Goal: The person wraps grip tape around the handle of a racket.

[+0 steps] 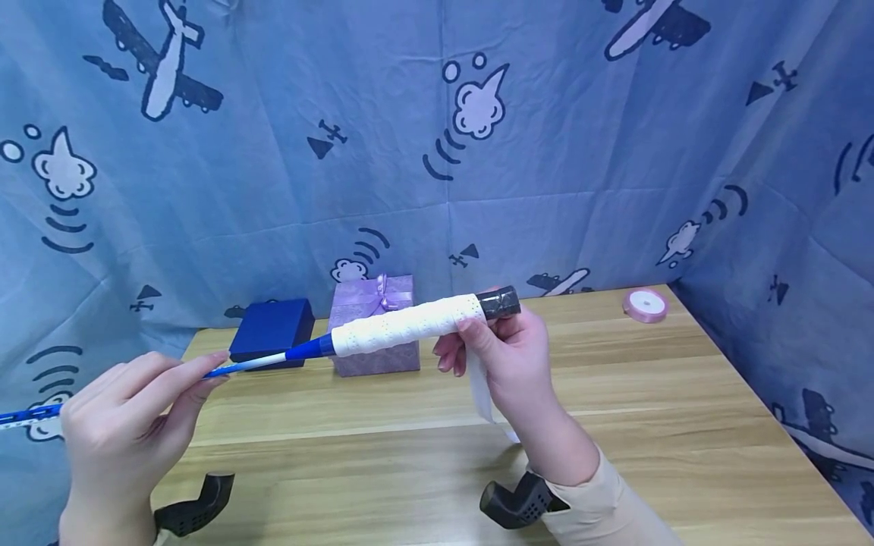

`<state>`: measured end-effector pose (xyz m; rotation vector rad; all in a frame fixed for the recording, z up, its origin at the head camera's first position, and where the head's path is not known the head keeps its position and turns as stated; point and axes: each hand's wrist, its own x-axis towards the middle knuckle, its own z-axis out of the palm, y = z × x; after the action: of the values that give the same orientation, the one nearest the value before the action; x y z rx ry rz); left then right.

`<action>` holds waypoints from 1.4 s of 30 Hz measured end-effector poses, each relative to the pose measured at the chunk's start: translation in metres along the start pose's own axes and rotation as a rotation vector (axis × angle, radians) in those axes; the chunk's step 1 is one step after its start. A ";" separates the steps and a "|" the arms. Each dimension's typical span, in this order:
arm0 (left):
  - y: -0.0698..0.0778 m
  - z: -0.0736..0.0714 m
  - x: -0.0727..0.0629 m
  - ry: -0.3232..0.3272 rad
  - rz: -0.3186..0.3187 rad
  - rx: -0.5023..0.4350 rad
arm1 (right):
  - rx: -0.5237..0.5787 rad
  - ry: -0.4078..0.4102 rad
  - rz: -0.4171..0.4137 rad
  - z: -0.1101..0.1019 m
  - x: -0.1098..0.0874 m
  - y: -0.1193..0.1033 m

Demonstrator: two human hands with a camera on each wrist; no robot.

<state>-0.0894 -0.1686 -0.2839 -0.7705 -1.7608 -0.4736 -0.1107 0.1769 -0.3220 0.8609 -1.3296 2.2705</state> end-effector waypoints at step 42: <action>-0.005 0.002 -0.008 -0.029 0.008 -0.109 | 0.029 -0.078 0.036 -0.006 0.003 0.000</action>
<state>-0.0929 -0.1730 -0.2919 -0.8642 -1.7695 -0.5590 -0.1146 0.1820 -0.3224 0.9523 -1.3585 2.3106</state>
